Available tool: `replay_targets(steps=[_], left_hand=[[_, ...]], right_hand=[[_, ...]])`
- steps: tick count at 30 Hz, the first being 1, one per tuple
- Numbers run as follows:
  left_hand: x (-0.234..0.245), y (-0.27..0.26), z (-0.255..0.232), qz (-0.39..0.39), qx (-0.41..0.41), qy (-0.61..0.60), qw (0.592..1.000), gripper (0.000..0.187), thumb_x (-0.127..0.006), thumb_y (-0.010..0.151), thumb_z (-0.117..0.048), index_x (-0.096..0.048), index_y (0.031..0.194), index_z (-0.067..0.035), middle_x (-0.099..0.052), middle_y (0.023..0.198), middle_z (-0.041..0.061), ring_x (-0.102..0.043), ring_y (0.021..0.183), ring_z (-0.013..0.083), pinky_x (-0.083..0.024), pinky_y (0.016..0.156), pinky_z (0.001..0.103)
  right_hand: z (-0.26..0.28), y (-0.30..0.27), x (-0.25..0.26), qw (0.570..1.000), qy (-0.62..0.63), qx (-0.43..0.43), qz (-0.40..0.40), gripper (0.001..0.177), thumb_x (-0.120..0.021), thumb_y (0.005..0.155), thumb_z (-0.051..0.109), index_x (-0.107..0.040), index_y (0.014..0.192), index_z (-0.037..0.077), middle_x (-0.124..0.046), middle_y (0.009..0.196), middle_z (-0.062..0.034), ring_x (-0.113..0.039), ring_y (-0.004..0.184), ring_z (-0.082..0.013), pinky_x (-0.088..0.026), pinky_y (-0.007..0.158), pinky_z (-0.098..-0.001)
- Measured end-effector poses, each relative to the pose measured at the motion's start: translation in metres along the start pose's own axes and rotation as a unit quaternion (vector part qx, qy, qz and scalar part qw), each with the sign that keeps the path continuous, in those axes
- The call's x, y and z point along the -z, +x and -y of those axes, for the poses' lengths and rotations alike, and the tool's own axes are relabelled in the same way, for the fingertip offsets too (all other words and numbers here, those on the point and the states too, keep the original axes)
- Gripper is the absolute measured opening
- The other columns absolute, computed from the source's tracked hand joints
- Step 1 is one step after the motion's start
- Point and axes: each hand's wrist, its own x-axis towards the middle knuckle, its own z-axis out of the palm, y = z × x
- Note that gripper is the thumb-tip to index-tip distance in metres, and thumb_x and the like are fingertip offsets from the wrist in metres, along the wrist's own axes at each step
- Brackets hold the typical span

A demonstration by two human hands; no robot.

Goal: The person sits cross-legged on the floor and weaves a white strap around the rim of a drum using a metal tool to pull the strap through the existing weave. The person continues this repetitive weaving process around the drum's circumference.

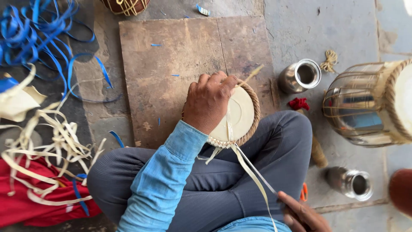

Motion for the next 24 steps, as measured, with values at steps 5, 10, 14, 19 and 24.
replay_targets(steps=[5,10,14,19,24], left_hand=[[0.003,0.005,0.001,-0.001,-0.010,0.012,1.000,0.022,-0.071,0.092,-0.022,-0.066,0.113,-0.017,-0.069,0.106,0.001,-0.065,0.097,0.0290,-0.051,0.075,0.046],[-0.004,-0.001,0.001,-0.016,-0.004,0.005,1.000,0.023,-0.073,0.092,-0.025,-0.066,0.113,-0.017,-0.069,0.107,0.002,-0.065,0.096,0.0289,-0.052,0.075,0.045],[-0.004,-0.002,-0.001,-0.032,0.031,0.001,0.999,0.024,-0.074,0.090,-0.024,-0.067,0.112,-0.017,-0.070,0.110,-0.001,-0.066,0.097,0.0281,-0.053,0.075,0.043],[-0.013,-0.004,0.002,-0.042,0.052,0.036,0.997,0.025,-0.075,0.091,-0.023,-0.065,0.113,-0.015,-0.070,0.111,0.001,-0.066,0.094,0.0285,-0.052,0.072,0.044],[-0.012,-0.005,0.006,-0.040,0.035,0.034,0.998,0.027,-0.076,0.089,-0.022,-0.065,0.113,-0.015,-0.070,0.113,0.003,-0.066,0.095,0.0291,-0.053,0.074,0.044]], right_hand=[[0.006,0.010,-0.014,0.920,0.307,-0.221,0.103,0.055,-0.069,0.094,0.014,-0.061,0.147,0.010,-0.070,0.094,-0.0093,-0.062,0.079,-0.0166,-0.048,0.071,-0.0334],[0.040,0.027,0.021,0.984,-0.083,-0.105,0.120,0.062,-0.072,0.089,0.029,-0.060,0.150,0.025,-0.070,0.087,-0.0006,-0.070,0.083,-0.0119,-0.058,0.077,-0.0255],[0.052,0.022,-0.005,0.960,0.190,-0.193,0.068,0.053,-0.063,0.094,0.018,-0.061,0.146,0.011,-0.075,0.107,-0.0053,-0.069,0.097,-0.0135,-0.051,0.086,-0.0266],[0.044,0.038,-0.044,0.742,0.643,-0.011,0.192,0.044,-0.051,0.116,0.017,-0.045,0.157,0.003,-0.064,0.110,-0.0218,-0.064,0.093,-0.0210,-0.051,0.081,-0.0292],[0.027,0.046,-0.047,0.861,0.325,-0.377,0.100,0.057,-0.057,0.096,0.036,-0.053,0.151,0.021,-0.059,0.070,-0.0138,-0.046,0.042,-0.0146,-0.035,0.038,-0.0279]])
